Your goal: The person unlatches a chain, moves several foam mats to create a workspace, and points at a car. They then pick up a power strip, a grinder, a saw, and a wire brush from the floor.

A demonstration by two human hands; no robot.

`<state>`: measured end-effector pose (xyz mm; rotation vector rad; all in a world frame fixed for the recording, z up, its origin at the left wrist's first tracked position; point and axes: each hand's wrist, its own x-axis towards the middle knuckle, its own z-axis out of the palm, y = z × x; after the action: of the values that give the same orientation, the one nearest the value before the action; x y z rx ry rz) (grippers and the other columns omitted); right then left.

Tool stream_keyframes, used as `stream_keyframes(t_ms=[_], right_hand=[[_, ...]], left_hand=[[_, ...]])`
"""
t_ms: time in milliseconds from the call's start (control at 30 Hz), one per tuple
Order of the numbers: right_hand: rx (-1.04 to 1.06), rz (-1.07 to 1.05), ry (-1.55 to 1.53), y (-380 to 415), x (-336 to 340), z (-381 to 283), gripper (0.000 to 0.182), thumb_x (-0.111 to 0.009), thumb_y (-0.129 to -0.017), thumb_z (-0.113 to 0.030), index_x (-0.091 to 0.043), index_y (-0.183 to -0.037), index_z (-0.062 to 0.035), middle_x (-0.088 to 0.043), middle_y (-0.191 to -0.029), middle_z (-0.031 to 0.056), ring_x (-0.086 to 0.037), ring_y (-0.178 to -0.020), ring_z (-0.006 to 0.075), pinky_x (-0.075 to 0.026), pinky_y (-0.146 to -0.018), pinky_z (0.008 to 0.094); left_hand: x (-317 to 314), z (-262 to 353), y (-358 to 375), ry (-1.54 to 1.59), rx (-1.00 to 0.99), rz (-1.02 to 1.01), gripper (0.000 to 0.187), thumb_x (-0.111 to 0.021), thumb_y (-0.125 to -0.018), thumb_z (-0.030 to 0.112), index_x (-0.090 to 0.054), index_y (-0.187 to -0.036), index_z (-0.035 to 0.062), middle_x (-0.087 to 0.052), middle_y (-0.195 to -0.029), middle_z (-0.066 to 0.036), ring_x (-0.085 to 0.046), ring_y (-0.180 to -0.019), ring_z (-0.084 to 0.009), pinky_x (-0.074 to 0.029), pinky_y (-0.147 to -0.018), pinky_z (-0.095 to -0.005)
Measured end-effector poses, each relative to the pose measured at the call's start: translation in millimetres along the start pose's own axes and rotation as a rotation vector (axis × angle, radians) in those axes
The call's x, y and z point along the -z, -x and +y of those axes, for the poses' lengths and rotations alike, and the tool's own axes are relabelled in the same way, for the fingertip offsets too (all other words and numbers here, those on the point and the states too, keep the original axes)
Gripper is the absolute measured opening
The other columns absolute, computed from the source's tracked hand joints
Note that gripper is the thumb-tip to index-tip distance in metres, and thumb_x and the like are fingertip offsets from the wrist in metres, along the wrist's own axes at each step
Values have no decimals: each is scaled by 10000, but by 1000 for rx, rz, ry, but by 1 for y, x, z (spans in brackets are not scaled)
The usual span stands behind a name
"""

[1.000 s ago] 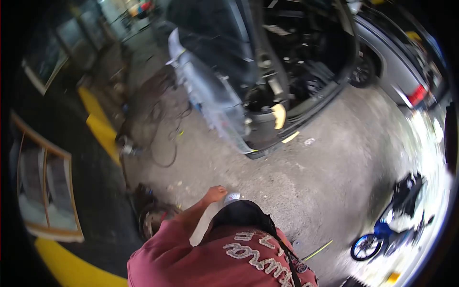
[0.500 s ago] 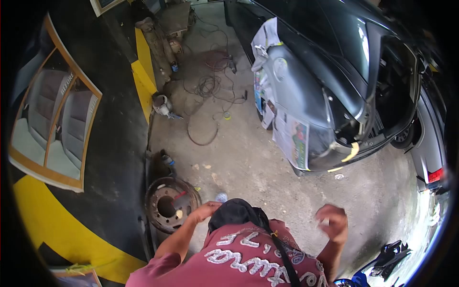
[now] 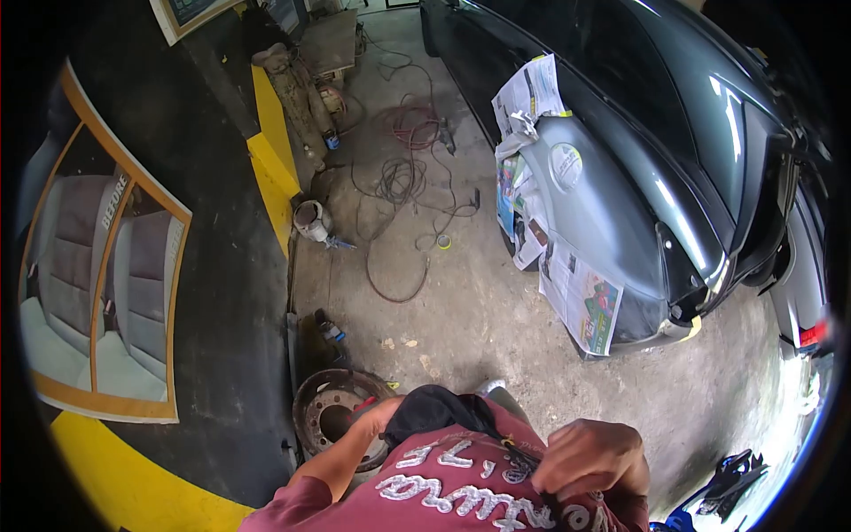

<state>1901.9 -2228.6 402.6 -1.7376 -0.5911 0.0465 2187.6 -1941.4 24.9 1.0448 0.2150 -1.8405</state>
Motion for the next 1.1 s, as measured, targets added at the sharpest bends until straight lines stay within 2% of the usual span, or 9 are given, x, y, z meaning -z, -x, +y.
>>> stream_keyframes(t_ms=[133, 267, 400, 533, 733, 833, 867, 1000, 1100], right_hand=[[12, -94, 58, 0, 57, 2, 215, -713, -900, -152, -664, -1079, -44, -692, -1146, 101, -690, -947, 314, -535, -781, 406], [64, -108, 100, -11, 120, 5, 242, -727, -896, -214, -671, -1037, -27, -699, -1077, 113, -680, -873, 294, -525, -735, 386], [148, -32, 173, -23, 171, 7, 293, -741, -892, -276, -678, -996, -9, -706, -1008, 125, -671, -800, 274, -515, -689, 366], [217, 157, 255, -42, 206, 9, 360, -755, -888, -338, -686, -955, 8, -713, -940, 137, -661, -726, 255, -506, -643, 346], [163, 686, 348, -77, 257, 82, 472, -776, -882, -431, -697, -893, 34, -723, -836, 156, -647, -615, 225, -491, -574, 317], [-160, 1188, 218, -81, 286, 172, 532, -787, -879, -478, -703, -862, 47, -728, -785, 165, -639, -560, 211, -484, -539, 302], [-250, 1123, -7, -56, 302, 213, 503, -793, -877, -438, -674, -890, 50, -717, -827, 167, -649, -631, 195, -495, -594, 290], [-677, 1661, -132, -46, 289, 359, 238, -676, -959, -157, -644, -1089, 39, -695, -889, 107, -602, -730, 131, -499, -672, 272], [-816, 1941, -277, -58, 262, 453, 184, -621, -990, -124, -657, -1103, 17, -696, -879, 84, -583, -691, 107, -480, -643, 255]], left_hand=[[-35, 60, -21, 101, -10, 11, 340, -580, -1032, 236, -684, -1213, -32, -729, -1170, -115, -713, -987, -190, -579, -920, -337], [-98, 142, -47, -223, -274, -99, 349, -577, -1015, 214, -679, -1244, -29, -719, -1208, -115, -692, -1055, -194, -539, -965, -330], [-181, 227, -83, -614, -668, -531, 435, -572, -982, 226, -652, -1300, -59, -697, -1257, -125, -638, -1150, -192, -466, -1040, -307], [-242, 284, -102, -644, -472, -688, 468, -557, -999, 280, -649, -1301, -65, -694, -1262, -143, -634, -1158, -198, -461, -1043, -318], [-169, 329, -212, -981, -300, -564, 442, -560, -1022, 335, -701, -1265, -6, -706, -1238, -104, -633, -1156, -197, -468, -1034, -306], [-129, 392, -240, -924, 104, -431, 415, -594, -992, 410, -733, -1231, 100, -728, -1136, -32, -648, -1007, -158, -512, -908, -355], [-109, 415, -254, -949, 154, -456, 415, -594, -992, 410, -733, -1231, 100, -728, -1136, -32, -648, -1007, -158, -512, -908, -355], [-1, 514, -338, -976, 170, -141, 361, -566, -1010, 390, -704, -1228, 138, -715, -1159, 7, -650, -972, -143, -515, -796, -343], [75, 583, -382, -1029, 172, -114, 326, -575, -1008, 359, -707, -1213, 141, -727, -1135, 11, -648, -940, -110, -502, -756, -301]])
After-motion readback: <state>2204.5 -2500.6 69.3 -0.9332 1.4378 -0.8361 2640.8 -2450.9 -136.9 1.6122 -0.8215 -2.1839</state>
